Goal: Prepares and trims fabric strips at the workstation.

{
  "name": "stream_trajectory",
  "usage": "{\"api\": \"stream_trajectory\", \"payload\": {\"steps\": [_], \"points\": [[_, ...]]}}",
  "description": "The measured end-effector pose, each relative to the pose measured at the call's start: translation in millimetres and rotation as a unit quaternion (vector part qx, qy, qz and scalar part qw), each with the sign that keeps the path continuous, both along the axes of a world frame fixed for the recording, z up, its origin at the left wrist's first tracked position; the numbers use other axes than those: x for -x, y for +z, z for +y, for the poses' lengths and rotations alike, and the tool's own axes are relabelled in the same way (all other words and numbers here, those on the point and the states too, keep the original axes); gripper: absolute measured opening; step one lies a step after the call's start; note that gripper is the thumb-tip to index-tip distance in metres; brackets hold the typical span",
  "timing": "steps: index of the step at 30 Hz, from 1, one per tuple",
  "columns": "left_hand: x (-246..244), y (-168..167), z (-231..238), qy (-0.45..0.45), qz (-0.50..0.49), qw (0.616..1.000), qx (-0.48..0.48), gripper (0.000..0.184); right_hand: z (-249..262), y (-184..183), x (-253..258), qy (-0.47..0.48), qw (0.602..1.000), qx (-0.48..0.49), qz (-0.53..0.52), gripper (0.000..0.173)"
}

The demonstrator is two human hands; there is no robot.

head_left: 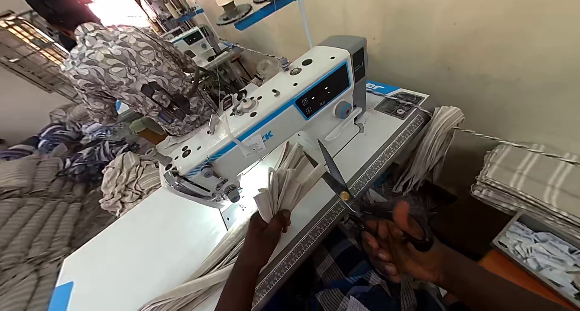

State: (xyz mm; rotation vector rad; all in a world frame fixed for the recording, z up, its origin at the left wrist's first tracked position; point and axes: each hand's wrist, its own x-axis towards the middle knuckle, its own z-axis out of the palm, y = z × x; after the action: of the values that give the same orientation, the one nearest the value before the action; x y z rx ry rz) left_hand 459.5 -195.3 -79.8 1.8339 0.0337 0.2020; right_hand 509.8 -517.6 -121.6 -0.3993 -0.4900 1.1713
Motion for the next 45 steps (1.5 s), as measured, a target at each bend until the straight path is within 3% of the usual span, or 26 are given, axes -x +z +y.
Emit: {"api": "stream_trajectory", "payload": {"steps": [5,7,11,17,24,28,32,36,40,45], "points": [[2.0,0.0,1.9,-0.002,0.015,1.0,0.011,0.019,-23.1,12.4,31.3,-0.103,0.987,0.122,-0.015,0.038],[0.1,1.4,3.3,0.0,0.021,0.999,0.037,0.02,-23.5,8.1,43.3,-0.143,0.976,0.141,-0.088,0.038],[-1.6,3.4,3.4,-0.004,0.033,0.998,0.062,0.02,-22.8,-8.8,50.6,-0.098,0.969,0.136,-0.181,0.048],[-1.6,2.8,2.0,-0.013,0.031,0.998,0.058,0.017,-6.6,-2.6,40.7,-0.062,0.971,0.198,-0.117,0.056],[0.7,3.2,-0.8,-0.045,0.038,0.998,-0.024,0.018,8.0,8.3,18.7,-0.019,0.986,0.152,-0.067,0.068],[1.0,3.3,-0.5,-0.024,0.033,0.998,-0.037,0.018,-10.5,14.0,21.8,-0.019,0.985,0.167,-0.034,0.053],[1.9,1.3,-3.1,-0.01,0.035,0.994,-0.1,0.019,-24.0,19.9,46.3,-0.121,0.969,0.206,-0.059,0.036],[1.8,2.4,-7.2,-0.002,0.033,0.986,-0.164,0.026,-33.7,15.2,65.0,-0.142,0.955,0.195,-0.174,0.049],[2.4,3.6,-9.4,-0.003,0.03,0.982,-0.185,0.028,-27.8,14.5,72.7,-0.086,0.969,0.225,-0.062,0.06],[3.9,-5.2,-10.6,-0.022,-0.02,0.971,-0.236,0.031,10.0,22.3,51.9,-0.047,0.993,0.095,0.052,0.08]]}}
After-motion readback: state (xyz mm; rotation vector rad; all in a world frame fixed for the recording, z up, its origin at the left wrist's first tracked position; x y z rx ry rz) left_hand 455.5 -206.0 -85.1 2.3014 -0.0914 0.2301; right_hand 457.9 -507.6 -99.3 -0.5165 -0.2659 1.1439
